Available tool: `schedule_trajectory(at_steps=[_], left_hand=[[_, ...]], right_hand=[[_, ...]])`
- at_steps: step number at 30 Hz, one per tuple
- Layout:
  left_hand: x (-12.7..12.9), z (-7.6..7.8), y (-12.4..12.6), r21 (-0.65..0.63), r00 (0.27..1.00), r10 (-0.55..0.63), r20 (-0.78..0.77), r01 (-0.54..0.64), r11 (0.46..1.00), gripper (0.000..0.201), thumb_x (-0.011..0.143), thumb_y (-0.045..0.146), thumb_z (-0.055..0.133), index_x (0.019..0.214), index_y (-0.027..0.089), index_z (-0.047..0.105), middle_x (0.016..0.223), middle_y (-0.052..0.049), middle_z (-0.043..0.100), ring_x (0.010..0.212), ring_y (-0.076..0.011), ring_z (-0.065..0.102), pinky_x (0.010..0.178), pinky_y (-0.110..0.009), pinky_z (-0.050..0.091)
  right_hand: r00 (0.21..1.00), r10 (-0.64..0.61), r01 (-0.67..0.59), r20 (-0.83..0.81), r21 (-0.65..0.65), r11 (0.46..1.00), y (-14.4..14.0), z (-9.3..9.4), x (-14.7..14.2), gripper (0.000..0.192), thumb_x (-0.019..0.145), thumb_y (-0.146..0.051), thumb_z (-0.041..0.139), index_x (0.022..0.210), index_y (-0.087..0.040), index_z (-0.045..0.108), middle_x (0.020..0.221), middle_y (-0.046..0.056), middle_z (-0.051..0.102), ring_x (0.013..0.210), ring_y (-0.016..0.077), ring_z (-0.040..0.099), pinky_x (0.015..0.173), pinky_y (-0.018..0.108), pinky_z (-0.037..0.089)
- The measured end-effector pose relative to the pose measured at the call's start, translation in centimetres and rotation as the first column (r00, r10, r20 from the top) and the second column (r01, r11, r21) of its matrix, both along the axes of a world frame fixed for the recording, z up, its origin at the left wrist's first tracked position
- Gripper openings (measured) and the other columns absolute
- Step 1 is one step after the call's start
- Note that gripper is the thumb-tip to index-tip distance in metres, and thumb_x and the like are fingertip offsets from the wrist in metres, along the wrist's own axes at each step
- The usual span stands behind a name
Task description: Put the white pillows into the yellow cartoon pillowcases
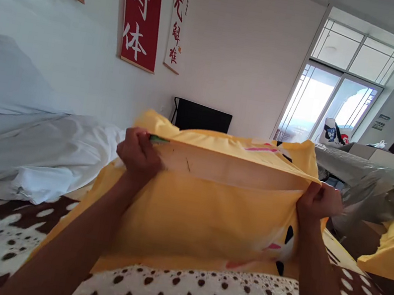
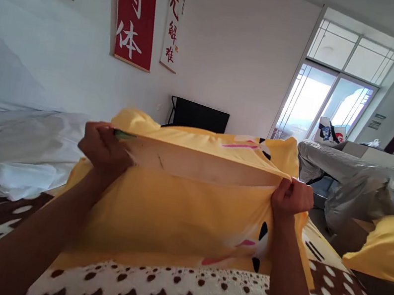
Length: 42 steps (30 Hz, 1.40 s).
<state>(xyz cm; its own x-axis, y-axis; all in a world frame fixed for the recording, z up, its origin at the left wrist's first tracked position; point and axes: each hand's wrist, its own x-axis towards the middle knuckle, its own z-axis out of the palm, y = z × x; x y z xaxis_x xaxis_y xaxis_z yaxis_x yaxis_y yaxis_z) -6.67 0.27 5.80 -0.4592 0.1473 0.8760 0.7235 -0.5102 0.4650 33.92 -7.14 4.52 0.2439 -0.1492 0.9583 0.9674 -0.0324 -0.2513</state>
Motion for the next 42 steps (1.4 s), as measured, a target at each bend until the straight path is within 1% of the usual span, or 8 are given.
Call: schedule_trajectory(at_steps=[3,11,16,19,26,32,36,42], left_hand=[[0.8,-0.1,1.4,-0.068,0.99,-0.054,-0.133,0.045,0.997,0.027,0.09,0.027,0.025,0.083,0.017,0.05,0.08,-0.012,0.058,0.076,-0.0229,0.057,0.076,-0.038,0.039],[1.4,-6.5,-0.2,-0.499,0.704,-0.488,-0.516,0.216,0.839,0.036,0.085,0.035,0.038,0.053,0.02,0.038,0.047,0.001,0.046,0.046,-0.0135,0.046,0.055,-0.028,0.031],[0.8,-4.9,-1.5,-0.693,0.644,-0.616,-0.454,0.179,0.698,0.039,0.089,0.042,0.036,0.059,0.018,0.042,0.048,0.003,0.044,0.047,-0.0114,0.041,0.053,-0.026,0.025],[1.0,-4.7,-1.8,-0.741,0.639,-0.658,-0.399,0.198,0.641,0.041,0.091,0.043,0.034,0.058,0.018,0.04,0.048,0.003,0.043,0.047,-0.0111,0.039,0.054,-0.027,0.025],[0.8,-4.6,-2.8,-0.74,0.7,-0.714,-0.007,0.477,0.475,0.041,0.091,0.049,0.033,0.066,0.019,0.046,0.061,0.001,0.052,0.061,-0.0138,0.049,0.06,-0.025,0.037],[0.2,-4.0,-3.6,-0.745,0.678,-0.731,0.082,0.529,0.407,0.041,0.091,0.05,0.038,0.067,0.018,0.045,0.064,0.002,0.046,0.063,-0.0123,0.047,0.062,-0.022,0.041],[-1.0,-3.3,-4.1,-0.797,0.597,-0.802,0.015,0.492,0.351,0.035,0.091,0.046,0.04,0.077,0.017,0.056,0.074,0.0,0.059,0.072,-0.0136,0.054,0.068,-0.023,0.044],[-4.4,-2.1,-4.7,-0.816,0.614,-0.721,-0.322,0.205,0.54,0.024,0.087,0.033,0.045,0.094,0.02,0.064,0.102,-0.002,0.066,0.096,-0.0179,0.058,0.088,-0.026,0.045]], right_hand=[[1.0,-0.022,0.021,-0.005,-0.104,0.994,2.5,-1.8,1.8,0.039,0.091,-0.04,0.024,0.07,-0.019,0.05,0.06,0.007,0.045,0.065,0.0225,0.045,0.063,0.034,0.031],[0.961,0.209,-0.059,0.182,-0.603,0.796,3.1,-10.1,5.3,0.037,0.089,-0.034,0.04,0.057,-0.02,0.051,0.055,0.003,0.056,0.059,0.0152,0.051,0.071,0.031,0.032],[0.994,0.105,-0.104,-0.026,-0.499,0.861,2.6,-7.3,1.1,0.043,0.091,-0.039,0.038,0.056,-0.02,0.053,0.059,0.005,0.057,0.066,0.0181,0.052,0.072,0.032,0.034],[0.95,0.306,-0.253,0.056,-0.434,0.865,1.6,-4.1,-6.3,0.026,0.089,-0.037,0.046,0.083,-0.02,0.065,0.085,0.009,0.063,0.087,0.0229,0.055,0.082,0.036,0.036],[0.596,0.801,-0.366,0.064,-0.866,0.341,1.7,-2.5,-23.0,0.028,0.085,-0.034,0.058,0.109,-0.02,0.059,0.107,0.009,0.062,0.101,0.0253,0.051,0.09,0.04,0.033],[0.584,0.809,-0.56,0.067,-0.688,0.461,3.7,-6.6,-24.5,0.02,0.087,-0.008,0.048,0.08,-0.019,0.062,0.079,0.001,0.065,0.078,0.0143,0.052,0.078,0.031,0.033],[0.495,0.864,-0.641,0.089,-0.634,0.433,3.2,-6.7,-23.2,0.021,0.088,-0.008,0.047,0.08,-0.019,0.063,0.078,0.001,0.066,0.076,0.0135,0.052,0.075,0.03,0.035],[0.446,0.894,-0.707,0.031,-0.6,0.374,3.1,-6.4,-22.7,0.019,0.086,-0.009,0.048,0.078,-0.019,0.063,0.077,0.001,0.066,0.074,0.0135,0.054,0.073,0.031,0.036]])
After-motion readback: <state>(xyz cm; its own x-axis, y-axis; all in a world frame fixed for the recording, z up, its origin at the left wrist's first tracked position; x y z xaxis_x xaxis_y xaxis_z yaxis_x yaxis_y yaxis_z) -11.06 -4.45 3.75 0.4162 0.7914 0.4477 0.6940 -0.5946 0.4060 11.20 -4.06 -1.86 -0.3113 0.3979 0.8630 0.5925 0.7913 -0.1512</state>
